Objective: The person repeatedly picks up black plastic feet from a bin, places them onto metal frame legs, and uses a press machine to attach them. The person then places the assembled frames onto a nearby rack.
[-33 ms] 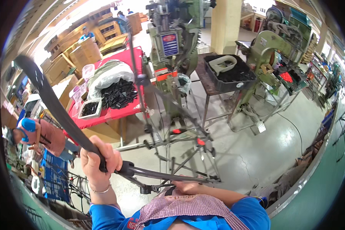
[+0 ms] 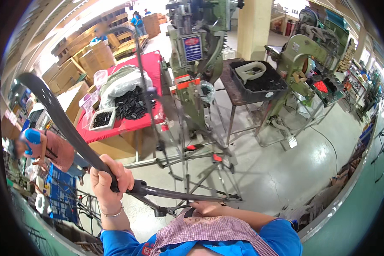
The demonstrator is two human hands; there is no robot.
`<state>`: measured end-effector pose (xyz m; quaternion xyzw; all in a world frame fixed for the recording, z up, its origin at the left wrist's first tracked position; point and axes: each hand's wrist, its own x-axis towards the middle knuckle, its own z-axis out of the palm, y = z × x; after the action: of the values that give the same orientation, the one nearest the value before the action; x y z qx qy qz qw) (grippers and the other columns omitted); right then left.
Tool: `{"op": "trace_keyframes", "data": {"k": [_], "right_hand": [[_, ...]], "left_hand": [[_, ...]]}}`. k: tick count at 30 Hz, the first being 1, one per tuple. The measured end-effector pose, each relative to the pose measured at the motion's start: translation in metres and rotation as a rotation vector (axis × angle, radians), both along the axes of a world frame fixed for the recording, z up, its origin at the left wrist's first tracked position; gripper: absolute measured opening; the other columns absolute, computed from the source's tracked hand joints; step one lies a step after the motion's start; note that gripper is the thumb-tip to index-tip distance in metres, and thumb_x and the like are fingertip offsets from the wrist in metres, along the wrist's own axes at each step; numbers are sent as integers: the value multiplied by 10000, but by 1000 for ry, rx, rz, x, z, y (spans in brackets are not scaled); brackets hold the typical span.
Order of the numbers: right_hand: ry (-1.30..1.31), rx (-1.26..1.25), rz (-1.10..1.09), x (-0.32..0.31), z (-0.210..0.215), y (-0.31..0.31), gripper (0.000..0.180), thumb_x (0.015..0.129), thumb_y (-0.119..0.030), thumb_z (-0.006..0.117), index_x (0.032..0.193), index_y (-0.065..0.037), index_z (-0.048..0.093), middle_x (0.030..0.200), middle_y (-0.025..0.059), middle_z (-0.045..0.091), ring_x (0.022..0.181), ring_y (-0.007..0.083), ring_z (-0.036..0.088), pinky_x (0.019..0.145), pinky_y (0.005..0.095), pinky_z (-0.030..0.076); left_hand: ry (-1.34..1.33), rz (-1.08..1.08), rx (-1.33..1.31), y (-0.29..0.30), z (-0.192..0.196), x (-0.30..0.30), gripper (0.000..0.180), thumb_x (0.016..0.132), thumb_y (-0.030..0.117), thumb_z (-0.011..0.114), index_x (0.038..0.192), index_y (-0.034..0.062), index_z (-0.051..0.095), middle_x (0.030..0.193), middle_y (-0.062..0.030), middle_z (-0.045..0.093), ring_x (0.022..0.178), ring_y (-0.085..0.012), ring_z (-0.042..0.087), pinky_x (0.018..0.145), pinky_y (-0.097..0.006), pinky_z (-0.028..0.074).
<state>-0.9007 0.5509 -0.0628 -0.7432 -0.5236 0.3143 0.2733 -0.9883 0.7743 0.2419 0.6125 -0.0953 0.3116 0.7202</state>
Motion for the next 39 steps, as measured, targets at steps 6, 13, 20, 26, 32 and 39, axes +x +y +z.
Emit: {"op": "trace_keyframes", "data": {"k": [6,13,20,26,32,39], "right_hand": [[-47,-235,120,14,37,0,241,853,-252,548,996,-79,635,987,170,650,956,376,616,799,468,490],[-146,-258,72,55,-12,-23,244,844,-271,586,991,-83,638,956,149,657,933,369,626,802,473,499],[-210,-275,-25,160,0,-18,243,831,-230,623,1020,-76,628,956,168,658,926,368,619,785,467,504],[-187,-113,-422,316,17,19,354,821,-251,648,1133,-89,606,944,138,672,886,341,633,756,447,502],[-268,164,-558,468,42,99,356,817,-211,653,1143,-75,605,910,121,670,895,320,629,762,421,496],[-564,157,-372,573,8,211,282,861,-183,576,1124,-93,619,962,111,659,915,295,622,789,397,496]], "left_hand": [[210,464,-113,67,-89,-69,309,970,290,544,802,33,506,540,-27,466,398,-97,423,418,-253,376],[785,945,-83,137,-249,-140,359,948,301,581,678,77,509,474,0,472,369,-78,404,354,-227,288],[994,1369,-234,182,-403,-213,307,912,289,644,904,-18,652,715,33,569,617,-74,402,537,-250,351],[1294,1756,-34,172,-417,-251,454,876,358,643,1034,-68,649,946,-147,692,805,-225,595,752,-374,461],[1648,1943,-719,141,-369,-130,553,737,356,670,1113,-42,590,1168,-254,589,1040,-374,612,876,-433,523],[1318,1354,-601,95,-455,35,392,771,96,676,1126,-28,565,941,-115,596,732,-204,571,593,-389,498]]}}
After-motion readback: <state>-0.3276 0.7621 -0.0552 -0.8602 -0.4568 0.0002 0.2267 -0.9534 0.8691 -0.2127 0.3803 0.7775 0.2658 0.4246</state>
